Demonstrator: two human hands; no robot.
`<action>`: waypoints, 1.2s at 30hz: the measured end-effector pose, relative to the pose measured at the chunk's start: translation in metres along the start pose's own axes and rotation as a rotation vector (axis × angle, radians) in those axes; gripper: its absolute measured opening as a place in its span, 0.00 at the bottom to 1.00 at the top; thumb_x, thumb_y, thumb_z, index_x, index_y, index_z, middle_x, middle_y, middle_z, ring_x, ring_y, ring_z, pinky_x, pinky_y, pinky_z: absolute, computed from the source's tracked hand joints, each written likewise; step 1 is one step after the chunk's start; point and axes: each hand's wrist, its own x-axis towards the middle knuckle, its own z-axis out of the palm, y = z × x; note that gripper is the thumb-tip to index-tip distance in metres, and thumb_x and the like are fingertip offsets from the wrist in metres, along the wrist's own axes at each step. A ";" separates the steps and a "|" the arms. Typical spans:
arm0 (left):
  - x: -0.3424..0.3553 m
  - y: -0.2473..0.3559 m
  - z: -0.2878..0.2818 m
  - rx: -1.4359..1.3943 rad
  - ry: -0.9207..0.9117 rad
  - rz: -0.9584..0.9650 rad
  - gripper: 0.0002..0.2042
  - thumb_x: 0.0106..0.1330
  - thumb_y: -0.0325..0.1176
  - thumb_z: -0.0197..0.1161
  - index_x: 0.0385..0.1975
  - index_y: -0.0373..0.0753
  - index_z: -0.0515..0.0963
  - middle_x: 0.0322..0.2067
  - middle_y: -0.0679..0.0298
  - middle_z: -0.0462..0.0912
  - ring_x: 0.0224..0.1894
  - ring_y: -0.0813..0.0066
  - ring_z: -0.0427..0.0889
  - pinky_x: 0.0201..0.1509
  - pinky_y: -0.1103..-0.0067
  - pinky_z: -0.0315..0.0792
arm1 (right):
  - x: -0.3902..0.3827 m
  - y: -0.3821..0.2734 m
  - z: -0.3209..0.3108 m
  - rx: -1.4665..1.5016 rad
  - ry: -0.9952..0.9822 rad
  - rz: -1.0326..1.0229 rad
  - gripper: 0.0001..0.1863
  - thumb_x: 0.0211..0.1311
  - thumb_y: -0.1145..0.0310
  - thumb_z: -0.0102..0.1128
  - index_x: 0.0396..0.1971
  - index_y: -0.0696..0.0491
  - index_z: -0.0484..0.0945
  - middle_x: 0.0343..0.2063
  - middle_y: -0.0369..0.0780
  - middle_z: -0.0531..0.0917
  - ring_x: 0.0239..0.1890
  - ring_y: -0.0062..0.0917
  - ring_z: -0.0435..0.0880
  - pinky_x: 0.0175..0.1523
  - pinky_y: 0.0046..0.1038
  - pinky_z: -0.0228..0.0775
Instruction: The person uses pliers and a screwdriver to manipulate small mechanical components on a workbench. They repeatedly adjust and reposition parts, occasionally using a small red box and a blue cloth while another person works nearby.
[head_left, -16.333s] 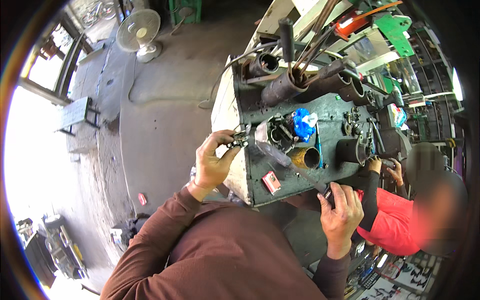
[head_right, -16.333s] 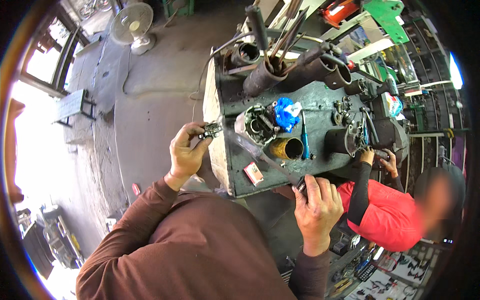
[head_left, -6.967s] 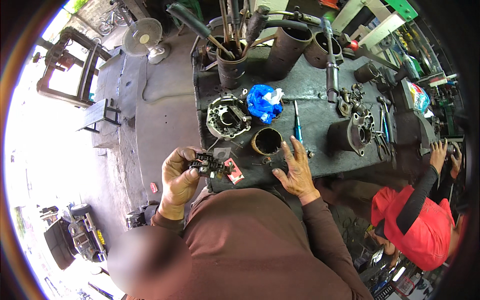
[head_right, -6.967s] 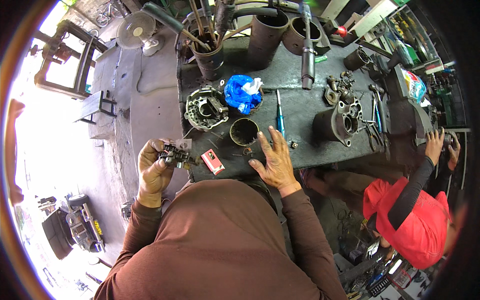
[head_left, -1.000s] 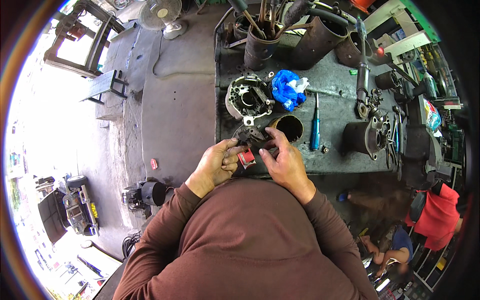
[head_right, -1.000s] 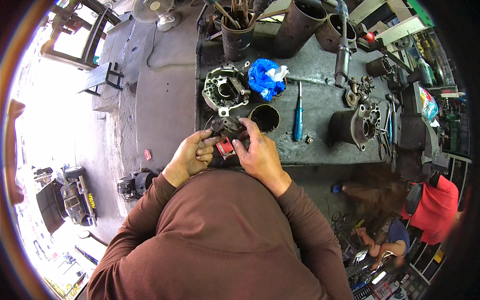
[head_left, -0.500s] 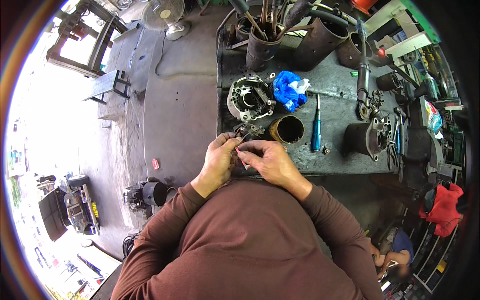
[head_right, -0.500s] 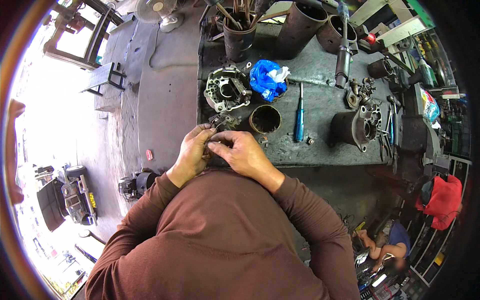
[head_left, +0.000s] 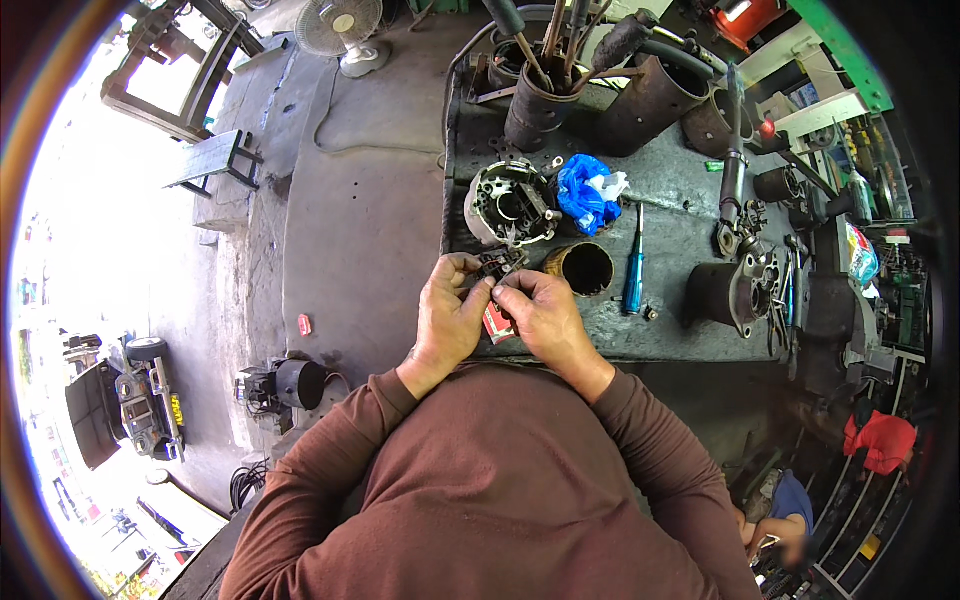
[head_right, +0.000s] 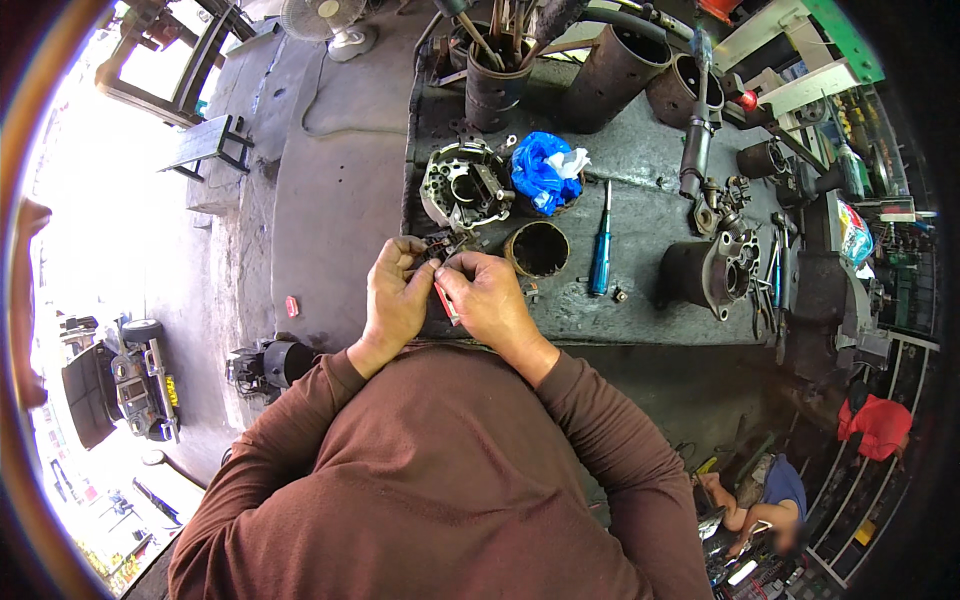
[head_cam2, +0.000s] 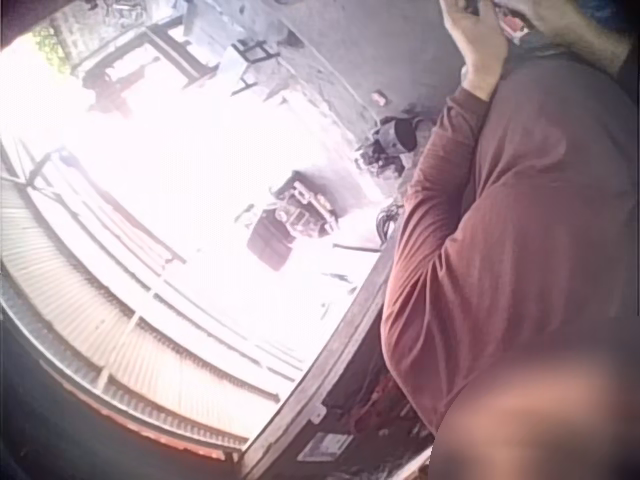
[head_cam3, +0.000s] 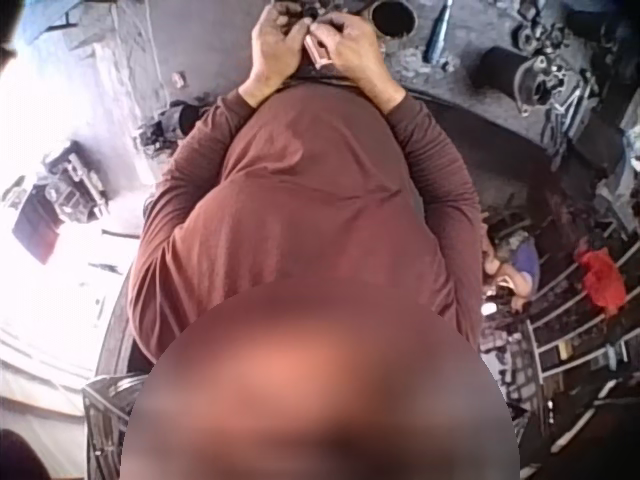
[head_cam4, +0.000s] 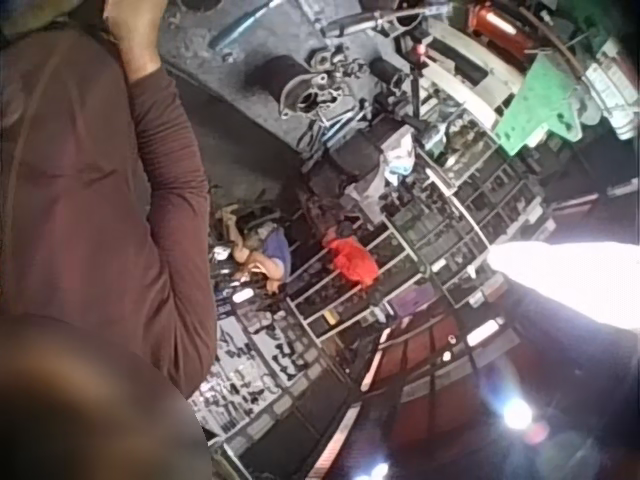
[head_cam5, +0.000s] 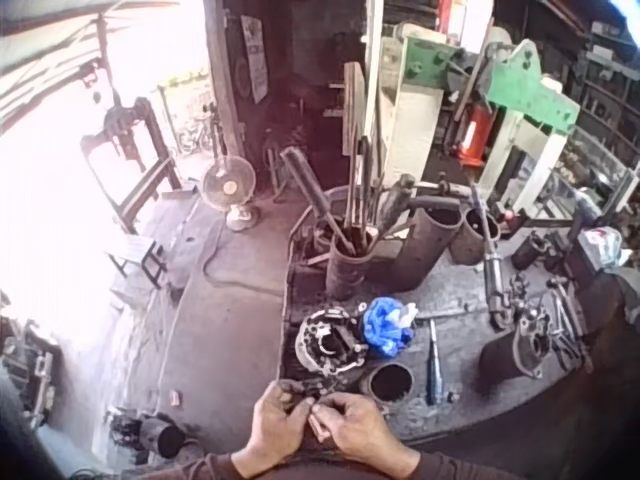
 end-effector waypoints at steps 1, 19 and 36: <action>0.000 0.001 0.000 -0.009 -0.015 0.016 0.11 0.75 0.22 0.65 0.53 0.31 0.75 0.41 0.59 0.86 0.42 0.81 0.84 0.45 0.80 0.79 | 0.000 -0.001 -0.002 0.014 -0.018 -0.002 0.12 0.73 0.67 0.66 0.36 0.62 0.88 0.24 0.35 0.85 0.27 0.16 0.79 0.33 0.27 0.72; -0.005 0.001 -0.009 -0.030 -0.063 -0.034 0.12 0.75 0.21 0.66 0.53 0.30 0.75 0.42 0.62 0.84 0.40 0.83 0.82 0.46 0.81 0.78 | -0.010 -0.007 -0.020 0.158 -0.200 0.268 0.17 0.71 0.60 0.72 0.34 0.61 0.89 0.23 0.30 0.81 0.26 0.13 0.73 0.32 0.22 0.65; -0.002 -0.001 -0.013 0.024 -0.074 -0.044 0.12 0.74 0.22 0.67 0.53 0.31 0.75 0.42 0.63 0.83 0.41 0.83 0.81 0.46 0.80 0.77 | -0.056 -0.014 -0.105 -0.118 0.162 0.109 0.11 0.73 0.68 0.71 0.44 0.62 0.87 0.27 0.30 0.82 0.30 0.12 0.75 0.36 0.20 0.68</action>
